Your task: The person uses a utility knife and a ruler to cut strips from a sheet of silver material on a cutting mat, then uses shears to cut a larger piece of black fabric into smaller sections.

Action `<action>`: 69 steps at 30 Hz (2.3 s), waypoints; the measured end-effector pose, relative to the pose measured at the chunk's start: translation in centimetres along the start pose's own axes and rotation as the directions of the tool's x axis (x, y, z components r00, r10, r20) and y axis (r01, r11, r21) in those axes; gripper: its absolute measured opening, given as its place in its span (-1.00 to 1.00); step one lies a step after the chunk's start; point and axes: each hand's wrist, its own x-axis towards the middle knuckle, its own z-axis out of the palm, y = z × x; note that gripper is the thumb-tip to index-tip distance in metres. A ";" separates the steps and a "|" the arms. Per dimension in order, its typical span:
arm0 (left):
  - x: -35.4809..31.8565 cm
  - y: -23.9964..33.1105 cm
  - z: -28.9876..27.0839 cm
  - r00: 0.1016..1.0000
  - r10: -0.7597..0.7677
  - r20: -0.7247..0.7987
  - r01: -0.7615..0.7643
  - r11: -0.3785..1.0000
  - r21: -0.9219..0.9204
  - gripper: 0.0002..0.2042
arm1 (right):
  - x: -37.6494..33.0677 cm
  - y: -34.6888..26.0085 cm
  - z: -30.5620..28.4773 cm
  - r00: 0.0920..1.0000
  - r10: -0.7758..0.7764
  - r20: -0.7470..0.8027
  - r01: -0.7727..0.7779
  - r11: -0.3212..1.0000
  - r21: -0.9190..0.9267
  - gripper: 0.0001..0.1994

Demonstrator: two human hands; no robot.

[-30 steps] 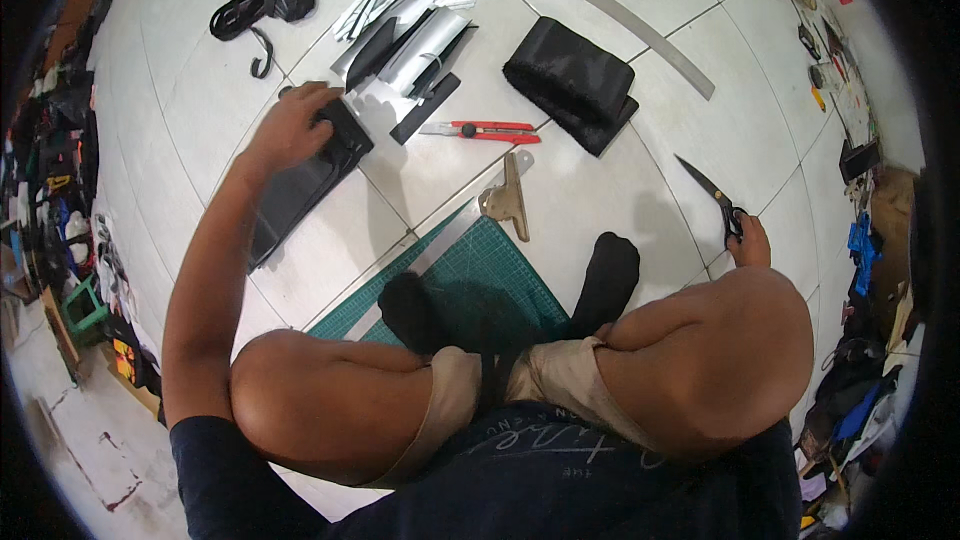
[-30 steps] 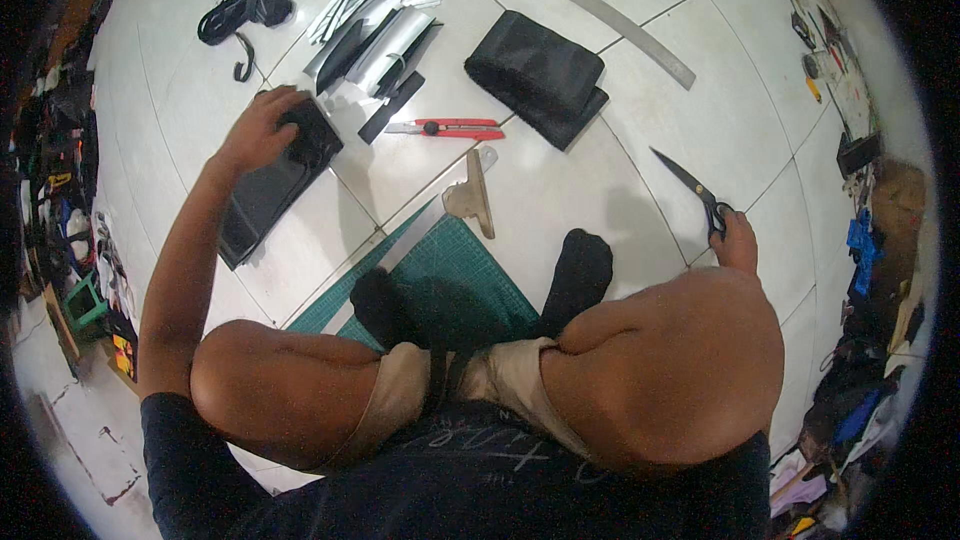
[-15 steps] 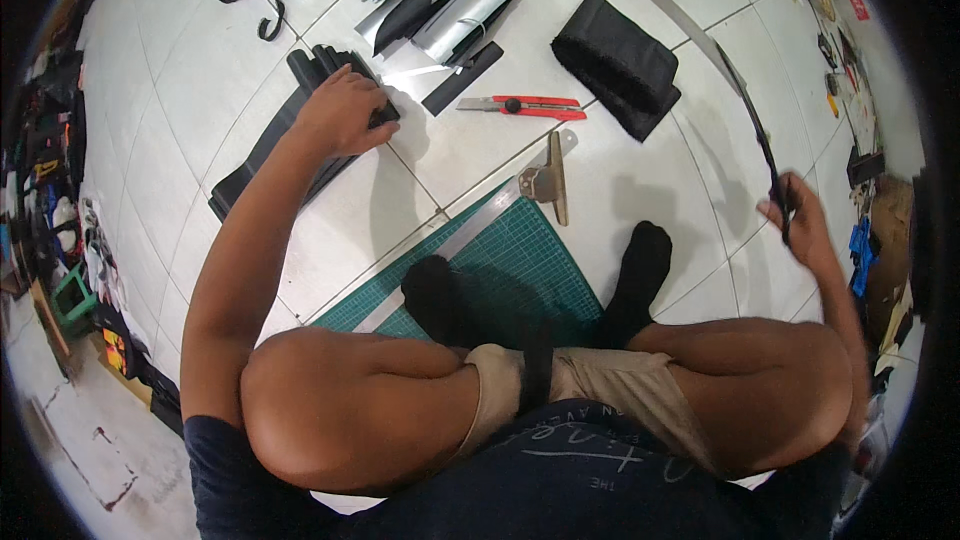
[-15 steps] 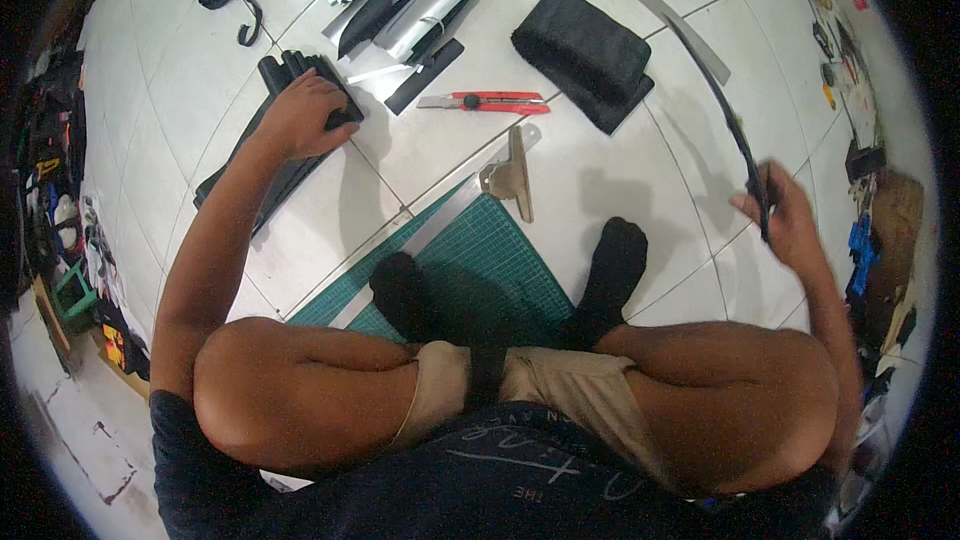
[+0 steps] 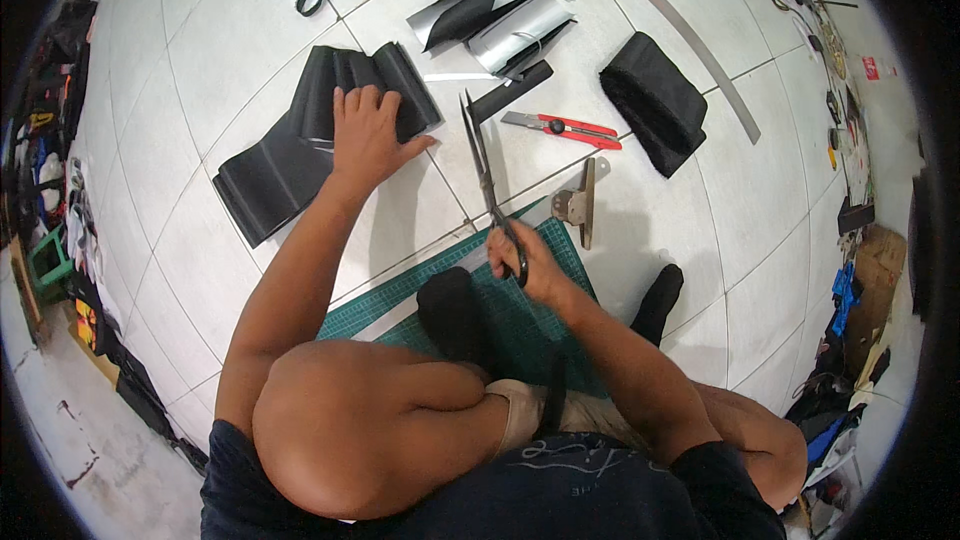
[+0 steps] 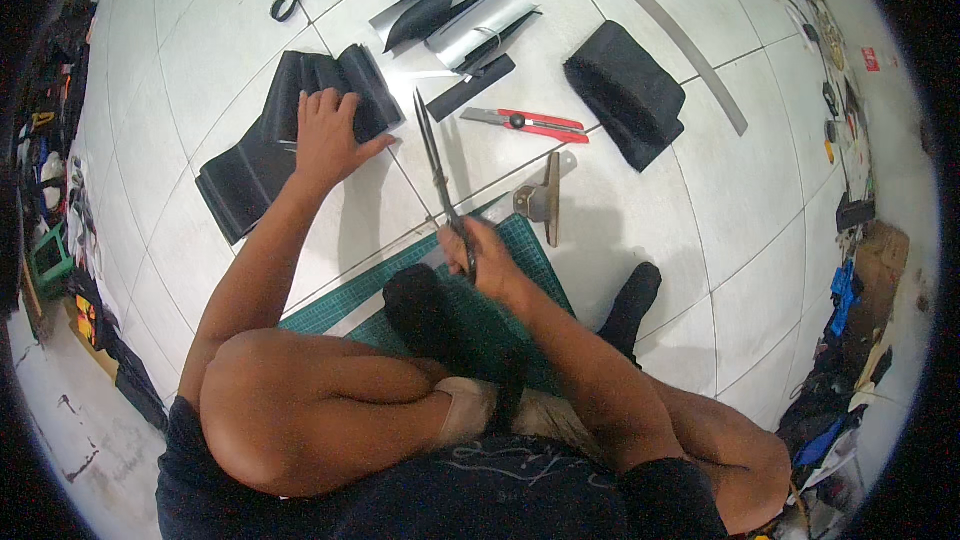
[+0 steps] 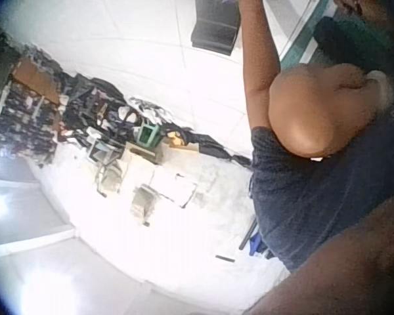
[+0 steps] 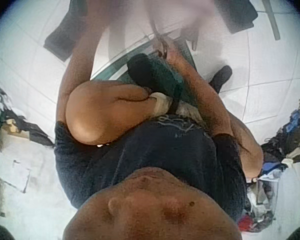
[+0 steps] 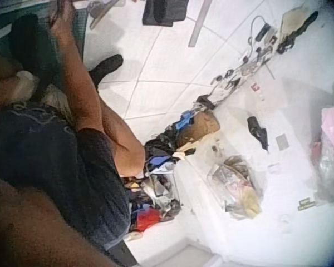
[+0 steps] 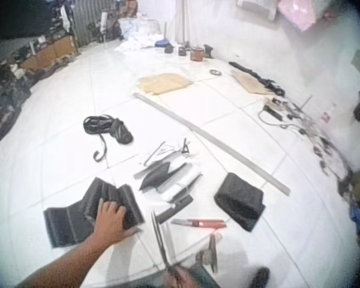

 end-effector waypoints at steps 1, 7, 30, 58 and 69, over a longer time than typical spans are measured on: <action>-0.1 -0.2 0.4 0.999 -0.003 -0.036 0.002 1.000 -0.022 -0.36 | -0.2 0.5 0.4 1.000 0.003 0.005 -0.003 1.000 0.001 -0.63; -0.7 -1.4 1.4 0.989 0.020 -0.144 -0.039 0.990 -0.133 -0.50 | -1.1 1.2 0.2 0.985 0.133 0.108 -0.123 0.988 -0.092 -0.62; -1.6 -1.5 2.0 0.968 0.020 -0.251 -0.110 0.931 -0.349 -0.76 | 6.9 -1.9 4.4 0.995 0.096 -0.039 -0.101 0.985 -0.137 -0.41; -2.1 -2.0 3.9 0.959 -0.039 -0.280 -0.106 0.868 -0.485 -0.85 | 10.9 -2.6 4.2 0.994 0.059 -0.090 -0.071 0.988 -0.137 -0.45; -2.3 -2.3 3.8 0.958 -0.039 -0.283 -0.108 0.867 -0.487 -0.87 | 10.7 -1.8 4.7 0.975 -0.043 -0.217 -0.049 0.914 -0.402 -0.44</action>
